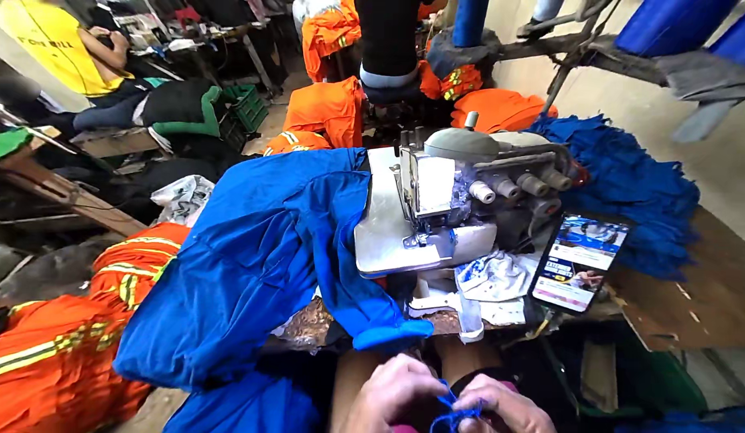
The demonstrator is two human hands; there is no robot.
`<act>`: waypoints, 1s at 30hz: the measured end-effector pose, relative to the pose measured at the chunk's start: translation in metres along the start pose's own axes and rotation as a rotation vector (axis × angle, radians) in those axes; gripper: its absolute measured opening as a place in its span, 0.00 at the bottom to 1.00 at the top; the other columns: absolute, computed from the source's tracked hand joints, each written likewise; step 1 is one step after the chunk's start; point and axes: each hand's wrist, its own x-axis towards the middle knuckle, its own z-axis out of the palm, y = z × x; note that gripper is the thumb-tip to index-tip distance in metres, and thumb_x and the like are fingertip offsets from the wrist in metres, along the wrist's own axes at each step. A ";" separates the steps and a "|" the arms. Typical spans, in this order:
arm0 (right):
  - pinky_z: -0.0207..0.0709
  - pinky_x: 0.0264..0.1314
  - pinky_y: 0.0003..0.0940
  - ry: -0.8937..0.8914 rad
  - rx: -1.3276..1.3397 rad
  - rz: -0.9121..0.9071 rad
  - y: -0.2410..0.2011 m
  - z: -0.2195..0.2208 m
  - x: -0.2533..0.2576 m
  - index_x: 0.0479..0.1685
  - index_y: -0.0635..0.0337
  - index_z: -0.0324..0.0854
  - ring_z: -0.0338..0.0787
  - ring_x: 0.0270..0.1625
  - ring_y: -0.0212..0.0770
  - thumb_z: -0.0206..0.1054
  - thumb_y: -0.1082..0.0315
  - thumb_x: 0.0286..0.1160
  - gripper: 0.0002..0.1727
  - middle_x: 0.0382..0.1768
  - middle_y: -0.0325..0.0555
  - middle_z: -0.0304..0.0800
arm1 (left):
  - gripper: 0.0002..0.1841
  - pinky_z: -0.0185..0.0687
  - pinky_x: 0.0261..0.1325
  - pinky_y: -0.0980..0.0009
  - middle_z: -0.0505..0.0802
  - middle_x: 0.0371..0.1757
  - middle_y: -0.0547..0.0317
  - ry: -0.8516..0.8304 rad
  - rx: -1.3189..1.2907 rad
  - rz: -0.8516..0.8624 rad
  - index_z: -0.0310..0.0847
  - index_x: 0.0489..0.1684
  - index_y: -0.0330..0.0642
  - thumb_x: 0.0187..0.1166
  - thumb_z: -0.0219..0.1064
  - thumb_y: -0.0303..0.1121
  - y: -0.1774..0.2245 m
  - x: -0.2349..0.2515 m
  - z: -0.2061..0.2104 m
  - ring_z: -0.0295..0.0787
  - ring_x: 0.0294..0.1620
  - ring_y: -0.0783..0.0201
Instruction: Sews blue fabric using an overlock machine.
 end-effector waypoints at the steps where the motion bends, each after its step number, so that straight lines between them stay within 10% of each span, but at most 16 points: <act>1: 0.85 0.51 0.21 0.023 -0.015 -0.001 0.000 0.001 0.000 0.41 0.61 0.90 0.89 0.46 0.24 0.74 0.64 0.77 0.09 0.40 0.38 0.91 | 0.23 0.80 0.64 0.58 0.94 0.52 0.52 -0.056 0.072 -0.005 0.91 0.53 0.38 0.80 0.69 0.52 0.004 -0.001 -0.001 0.88 0.58 0.61; 5: 0.79 0.73 0.34 -0.066 0.006 -0.050 0.013 -0.002 0.002 0.54 0.53 0.86 0.83 0.70 0.33 0.75 0.48 0.75 0.21 0.63 0.39 0.87 | 0.12 0.88 0.52 0.74 0.95 0.41 0.51 -0.036 -0.005 -0.024 0.90 0.42 0.30 0.84 0.68 0.32 0.007 0.000 0.006 0.91 0.44 0.70; 7: 0.83 0.72 0.36 -0.148 0.039 0.013 0.011 -0.004 0.001 0.68 0.58 0.81 0.87 0.67 0.31 0.78 0.49 0.71 0.31 0.63 0.39 0.90 | 0.10 0.89 0.49 0.76 0.95 0.42 0.53 0.005 -0.143 -0.088 0.88 0.44 0.27 0.83 0.67 0.29 0.007 0.001 0.006 0.91 0.42 0.74; 13: 0.87 0.55 0.29 -0.174 -0.102 0.095 0.009 -0.014 -0.008 0.38 0.69 0.90 0.92 0.46 0.31 0.79 0.64 0.71 0.13 0.39 0.47 0.95 | 0.11 0.89 0.52 0.73 0.95 0.43 0.56 0.150 -0.122 -0.145 0.89 0.42 0.30 0.84 0.66 0.31 -0.008 0.001 0.003 0.91 0.44 0.73; 30: 0.85 0.55 0.31 -0.379 -0.148 0.030 0.014 -0.024 0.009 0.40 0.72 0.90 0.92 0.47 0.35 0.69 0.61 0.82 0.18 0.40 0.54 0.94 | 0.11 0.87 0.40 0.80 0.93 0.33 0.58 0.167 0.027 -0.053 0.85 0.40 0.31 0.85 0.66 0.33 -0.011 -0.002 0.017 0.89 0.33 0.78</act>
